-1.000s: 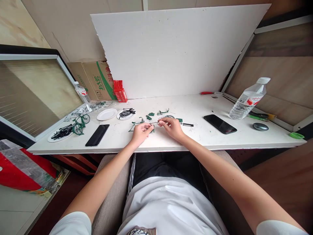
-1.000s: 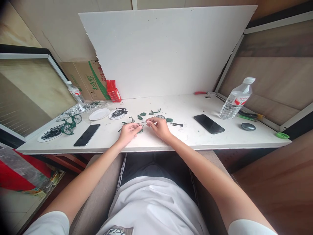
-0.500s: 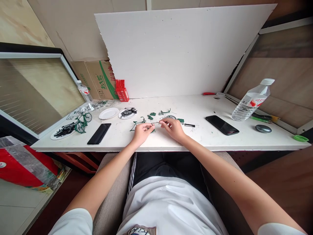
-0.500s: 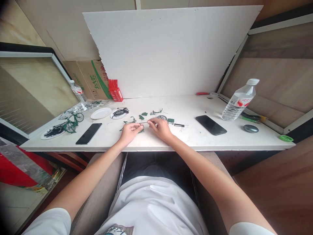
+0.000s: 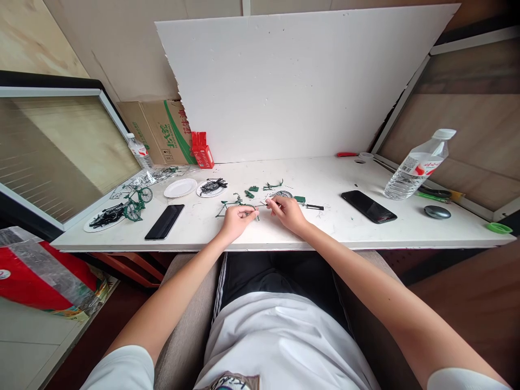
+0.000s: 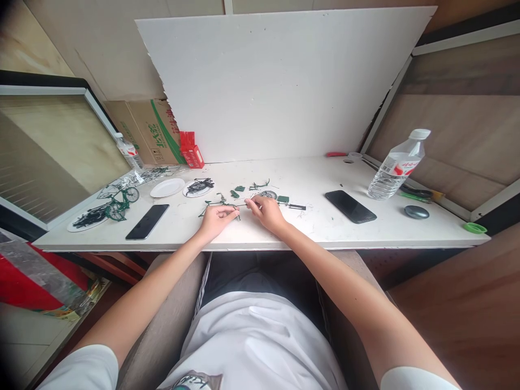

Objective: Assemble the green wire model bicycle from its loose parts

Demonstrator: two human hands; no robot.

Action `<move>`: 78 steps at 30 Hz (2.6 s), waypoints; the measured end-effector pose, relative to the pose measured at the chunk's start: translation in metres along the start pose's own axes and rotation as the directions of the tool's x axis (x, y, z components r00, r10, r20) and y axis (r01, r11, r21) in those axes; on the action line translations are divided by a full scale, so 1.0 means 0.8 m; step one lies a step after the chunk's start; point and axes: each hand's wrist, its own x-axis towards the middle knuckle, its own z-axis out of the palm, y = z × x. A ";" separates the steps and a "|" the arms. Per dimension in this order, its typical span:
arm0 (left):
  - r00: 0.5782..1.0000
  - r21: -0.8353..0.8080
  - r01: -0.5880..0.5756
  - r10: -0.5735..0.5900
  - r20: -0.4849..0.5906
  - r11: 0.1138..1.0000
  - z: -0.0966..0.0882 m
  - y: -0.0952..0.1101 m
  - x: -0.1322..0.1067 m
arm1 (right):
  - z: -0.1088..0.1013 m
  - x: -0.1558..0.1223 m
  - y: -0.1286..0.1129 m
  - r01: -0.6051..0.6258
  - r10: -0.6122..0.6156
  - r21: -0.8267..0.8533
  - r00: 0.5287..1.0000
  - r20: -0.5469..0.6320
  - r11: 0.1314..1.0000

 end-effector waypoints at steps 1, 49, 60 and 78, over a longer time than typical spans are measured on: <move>1.000 -0.002 0.002 -0.002 0.007 1.000 0.000 0.001 0.000 | 0.000 0.000 0.000 -0.003 0.003 0.007 1.000 0.005 1.000; 0.994 0.028 -0.087 0.085 0.061 0.996 -0.003 -0.001 0.002 | -0.002 -0.004 -0.005 0.053 -0.045 -0.032 0.975 0.217 0.998; 0.994 0.047 -0.098 0.096 0.044 0.994 -0.001 0.001 0.002 | -0.003 -0.007 -0.004 0.086 -0.090 0.029 0.975 0.205 0.996; 1.000 -0.009 0.004 -0.004 0.005 1.000 0.003 0.009 0.001 | 0.000 -0.005 -0.002 0.009 -0.003 -0.062 0.995 0.103 0.998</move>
